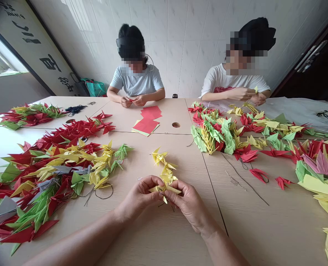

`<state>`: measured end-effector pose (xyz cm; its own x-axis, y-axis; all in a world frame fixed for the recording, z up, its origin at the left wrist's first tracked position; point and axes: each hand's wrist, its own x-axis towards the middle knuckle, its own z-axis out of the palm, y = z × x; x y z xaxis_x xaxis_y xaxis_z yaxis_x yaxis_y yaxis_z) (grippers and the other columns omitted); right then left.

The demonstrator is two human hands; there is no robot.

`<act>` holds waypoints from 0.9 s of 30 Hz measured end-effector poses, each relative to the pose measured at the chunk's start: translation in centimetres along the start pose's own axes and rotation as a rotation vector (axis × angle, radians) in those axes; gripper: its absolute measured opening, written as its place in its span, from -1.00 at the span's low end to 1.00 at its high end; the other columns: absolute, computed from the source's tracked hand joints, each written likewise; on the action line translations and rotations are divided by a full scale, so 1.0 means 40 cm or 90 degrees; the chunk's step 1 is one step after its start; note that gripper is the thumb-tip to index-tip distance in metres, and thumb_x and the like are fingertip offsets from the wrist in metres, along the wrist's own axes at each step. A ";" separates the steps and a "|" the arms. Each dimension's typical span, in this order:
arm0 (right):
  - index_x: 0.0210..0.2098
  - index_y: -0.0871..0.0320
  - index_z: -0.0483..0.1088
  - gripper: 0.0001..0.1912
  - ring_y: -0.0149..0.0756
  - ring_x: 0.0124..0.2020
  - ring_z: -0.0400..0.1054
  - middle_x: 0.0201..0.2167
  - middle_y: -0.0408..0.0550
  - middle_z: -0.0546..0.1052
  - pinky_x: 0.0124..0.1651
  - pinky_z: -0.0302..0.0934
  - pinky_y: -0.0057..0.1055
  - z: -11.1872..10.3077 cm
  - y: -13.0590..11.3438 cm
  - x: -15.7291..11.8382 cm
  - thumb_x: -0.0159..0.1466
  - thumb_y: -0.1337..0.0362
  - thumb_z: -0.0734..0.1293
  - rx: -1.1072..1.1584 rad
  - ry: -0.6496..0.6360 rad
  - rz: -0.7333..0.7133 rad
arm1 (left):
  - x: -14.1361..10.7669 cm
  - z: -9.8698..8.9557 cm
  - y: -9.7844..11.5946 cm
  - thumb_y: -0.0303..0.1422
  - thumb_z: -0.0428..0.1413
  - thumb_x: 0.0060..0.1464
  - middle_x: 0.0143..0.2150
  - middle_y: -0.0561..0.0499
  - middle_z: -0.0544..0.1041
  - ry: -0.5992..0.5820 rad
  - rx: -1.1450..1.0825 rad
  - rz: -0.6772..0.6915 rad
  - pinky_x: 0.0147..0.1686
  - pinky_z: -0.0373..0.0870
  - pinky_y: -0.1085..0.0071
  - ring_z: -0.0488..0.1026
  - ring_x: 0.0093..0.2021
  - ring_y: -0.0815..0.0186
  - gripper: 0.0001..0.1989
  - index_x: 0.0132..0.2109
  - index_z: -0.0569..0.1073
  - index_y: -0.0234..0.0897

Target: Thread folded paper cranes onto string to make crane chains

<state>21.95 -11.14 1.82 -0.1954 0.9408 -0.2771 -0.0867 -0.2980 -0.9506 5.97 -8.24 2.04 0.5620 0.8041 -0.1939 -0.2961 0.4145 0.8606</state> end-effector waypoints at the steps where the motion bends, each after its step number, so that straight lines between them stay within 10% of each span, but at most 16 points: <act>1: -0.41 0.17 0.35 -0.69 -0.48 -0.55 0.03 -0.58 -0.25 0.29 -0.48 -0.06 -0.49 0.001 -0.001 0.000 0.09 0.05 0.40 0.002 -0.004 -0.002 | -0.001 0.000 0.000 -0.32 0.28 -0.14 -0.36 0.05 0.45 0.002 0.005 0.005 -0.35 0.30 0.45 0.42 -0.42 0.41 -0.69 -0.29 0.35 -0.33; 27: -0.46 0.17 0.34 -0.65 -0.46 -0.53 0.07 -0.56 -0.22 0.29 -0.47 -0.04 -0.48 0.004 -0.003 0.007 0.12 -0.01 0.36 -0.022 0.015 0.001 | 0.017 -0.032 -0.029 -0.34 0.28 -0.10 -0.40 0.05 0.46 0.000 0.043 0.053 -0.31 0.24 0.47 0.38 -0.38 0.43 -0.69 -0.25 0.35 -0.34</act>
<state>21.74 -10.85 1.87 -0.1727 0.9438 -0.2817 -0.0529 -0.2944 -0.9542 5.68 -7.63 0.30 0.5375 0.8345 -0.1209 -0.2888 0.3169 0.9034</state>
